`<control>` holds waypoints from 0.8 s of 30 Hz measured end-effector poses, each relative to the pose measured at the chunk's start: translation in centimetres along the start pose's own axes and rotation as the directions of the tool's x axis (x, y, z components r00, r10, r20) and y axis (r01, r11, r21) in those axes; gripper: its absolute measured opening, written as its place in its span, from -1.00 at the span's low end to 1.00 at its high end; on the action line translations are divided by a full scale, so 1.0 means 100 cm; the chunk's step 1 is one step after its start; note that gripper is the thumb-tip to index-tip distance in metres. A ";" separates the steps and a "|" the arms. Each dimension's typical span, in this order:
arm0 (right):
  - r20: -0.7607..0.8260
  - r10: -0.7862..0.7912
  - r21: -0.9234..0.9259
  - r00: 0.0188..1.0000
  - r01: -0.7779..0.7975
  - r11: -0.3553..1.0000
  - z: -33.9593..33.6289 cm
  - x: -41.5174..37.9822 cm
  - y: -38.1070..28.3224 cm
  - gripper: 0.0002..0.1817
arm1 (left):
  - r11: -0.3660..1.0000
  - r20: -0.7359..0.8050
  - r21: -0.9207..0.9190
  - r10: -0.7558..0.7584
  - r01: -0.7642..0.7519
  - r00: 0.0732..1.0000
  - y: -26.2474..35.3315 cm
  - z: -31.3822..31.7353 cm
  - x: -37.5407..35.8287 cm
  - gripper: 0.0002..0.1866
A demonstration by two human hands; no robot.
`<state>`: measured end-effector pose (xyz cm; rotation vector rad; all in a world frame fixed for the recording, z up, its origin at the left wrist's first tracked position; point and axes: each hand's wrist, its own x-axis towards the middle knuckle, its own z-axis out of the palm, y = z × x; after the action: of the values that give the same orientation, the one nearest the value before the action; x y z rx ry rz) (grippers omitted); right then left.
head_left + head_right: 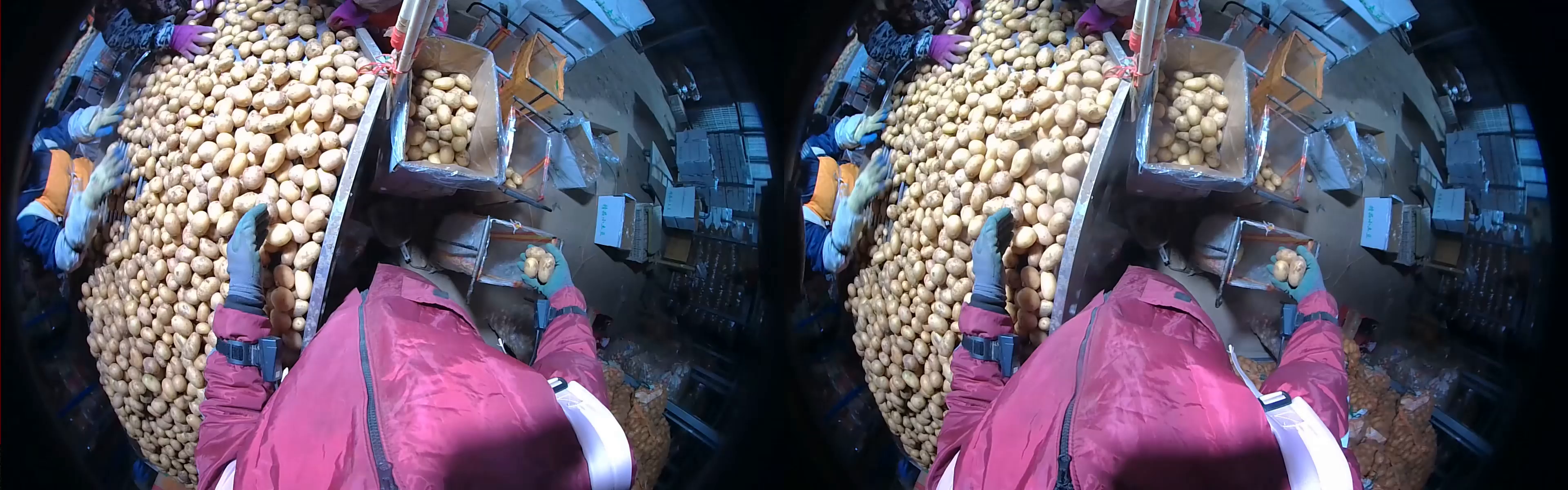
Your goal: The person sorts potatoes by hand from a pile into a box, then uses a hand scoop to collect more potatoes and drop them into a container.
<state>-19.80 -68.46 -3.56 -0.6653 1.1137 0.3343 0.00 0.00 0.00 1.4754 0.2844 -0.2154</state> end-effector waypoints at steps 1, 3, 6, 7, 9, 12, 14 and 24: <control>0.007 -0.042 -0.010 0.999 0.042 0.999 -0.002 0.001 0.003 -0.31 | 0.999 -0.027 -0.009 -0.043 0.043 0.999 0.002 0.000 0.000 -0.52; -0.005 -0.093 -0.009 0.996 0.093 0.996 -0.002 -0.009 0.012 -0.34 | 0.997 -0.062 -0.007 -0.076 0.076 0.995 -0.003 -0.002 -0.001 -0.54; 0.020 -0.078 0.002 0.997 0.078 0.997 0.022 -0.029 0.011 -0.37 | 0.998 -0.021 -0.023 -0.054 0.053 0.998 -0.012 -0.001 -0.001 -0.54; 0.014 -0.078 0.005 0.997 0.077 0.997 0.024 -0.029 0.012 -0.37 | 0.998 -0.017 -0.023 -0.059 0.059 0.998 -0.011 0.000 -0.003 -0.54; 0.055 -0.042 -0.016 0.998 0.043 0.999 0.034 -0.025 0.012 -0.36 | 0.995 -0.064 -0.021 -0.095 0.094 0.993 -0.007 0.002 -0.003 -0.54; 0.108 -0.024 -0.007 0.994 0.025 1.000 0.055 -0.020 0.014 -0.35 | 0.996 -0.054 -0.015 -0.087 0.086 0.995 -0.006 0.004 -0.001 -0.55; 0.183 -0.005 -0.012 0.983 0.008 1.000 0.065 -0.009 0.017 -0.35 | 0.998 -0.044 0.013 -0.057 0.058 0.997 -0.005 0.004 -0.002 -0.55; 0.609 0.152 -0.127 0.779 -0.093 0.988 0.233 -0.002 0.057 -0.25 | 0.993 -0.073 0.071 -0.086 0.091 0.994 0.018 0.034 -0.022 -0.59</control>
<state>-6.42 -49.16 1.22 -0.5033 0.5067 0.6675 -1.30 -3.26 2.64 1.5475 0.4027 -0.2479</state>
